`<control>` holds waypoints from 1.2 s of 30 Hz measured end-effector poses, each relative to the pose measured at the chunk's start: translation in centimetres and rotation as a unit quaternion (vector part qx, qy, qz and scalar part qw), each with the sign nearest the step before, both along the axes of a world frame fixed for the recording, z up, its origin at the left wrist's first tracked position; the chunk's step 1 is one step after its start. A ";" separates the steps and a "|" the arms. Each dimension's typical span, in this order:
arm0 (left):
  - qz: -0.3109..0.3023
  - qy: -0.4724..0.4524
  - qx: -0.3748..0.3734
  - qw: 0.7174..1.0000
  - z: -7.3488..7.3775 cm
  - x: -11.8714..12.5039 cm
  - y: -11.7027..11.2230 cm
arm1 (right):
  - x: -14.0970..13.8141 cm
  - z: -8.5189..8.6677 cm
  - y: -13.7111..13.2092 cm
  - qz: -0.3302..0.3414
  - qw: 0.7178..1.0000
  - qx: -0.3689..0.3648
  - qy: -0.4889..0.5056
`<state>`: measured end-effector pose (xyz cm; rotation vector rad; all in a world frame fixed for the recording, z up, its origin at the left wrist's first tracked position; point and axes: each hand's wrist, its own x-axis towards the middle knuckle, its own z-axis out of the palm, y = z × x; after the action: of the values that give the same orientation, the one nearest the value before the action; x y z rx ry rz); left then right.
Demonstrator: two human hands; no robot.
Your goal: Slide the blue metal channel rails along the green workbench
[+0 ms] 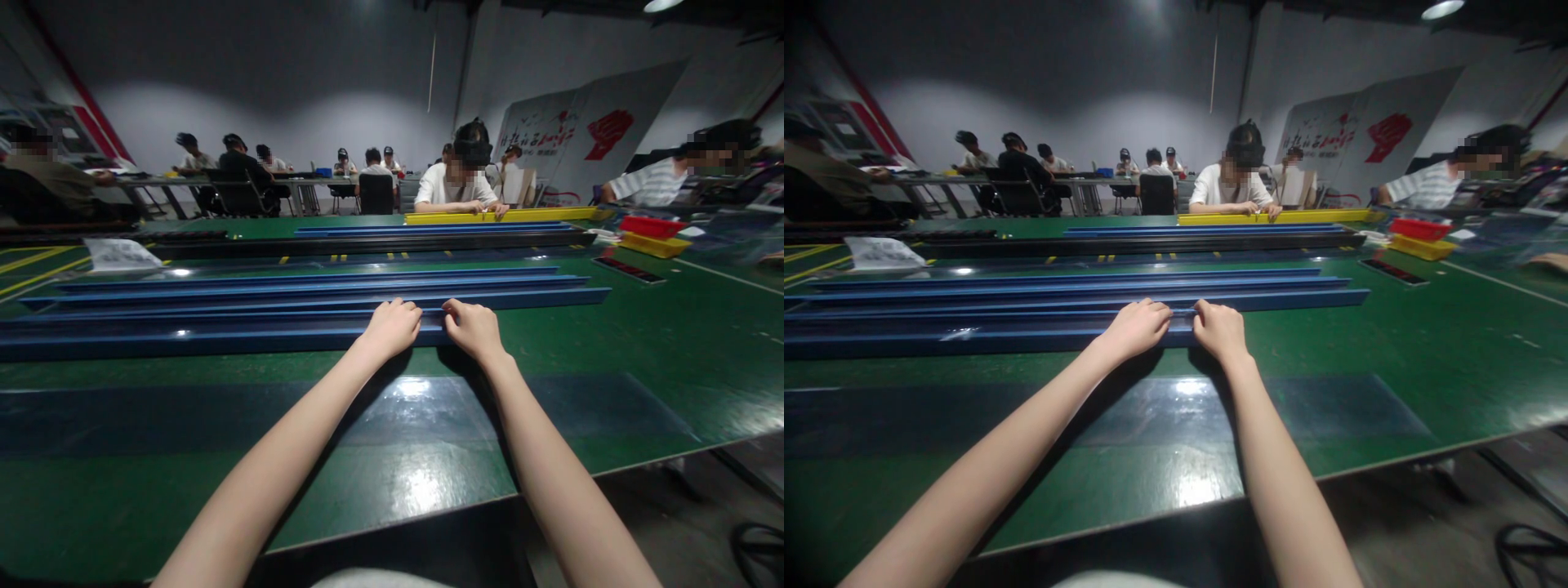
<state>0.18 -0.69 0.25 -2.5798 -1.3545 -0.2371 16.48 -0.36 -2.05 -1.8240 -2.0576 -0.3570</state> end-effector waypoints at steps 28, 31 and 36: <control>0.030 0.011 0.008 0.999 -0.1 -0.5 0.2 | 1.3 0.2 0.4 -0.046 0.990 0.012 0.133; 0.027 0.012 0.010 1.000 -0.2 -0.5 0.2 | 2.0 0.0 0.8 -0.077 0.977 0.037 0.195; 0.027 0.014 0.006 1.000 -0.1 -0.4 0.1 | 3.2 -0.3 1.3 -0.125 0.954 0.049 0.268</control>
<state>-0.24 -0.57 0.16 -2.5227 -1.4074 -0.1987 19.68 0.97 -2.34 -1.8670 -1.4245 -0.0149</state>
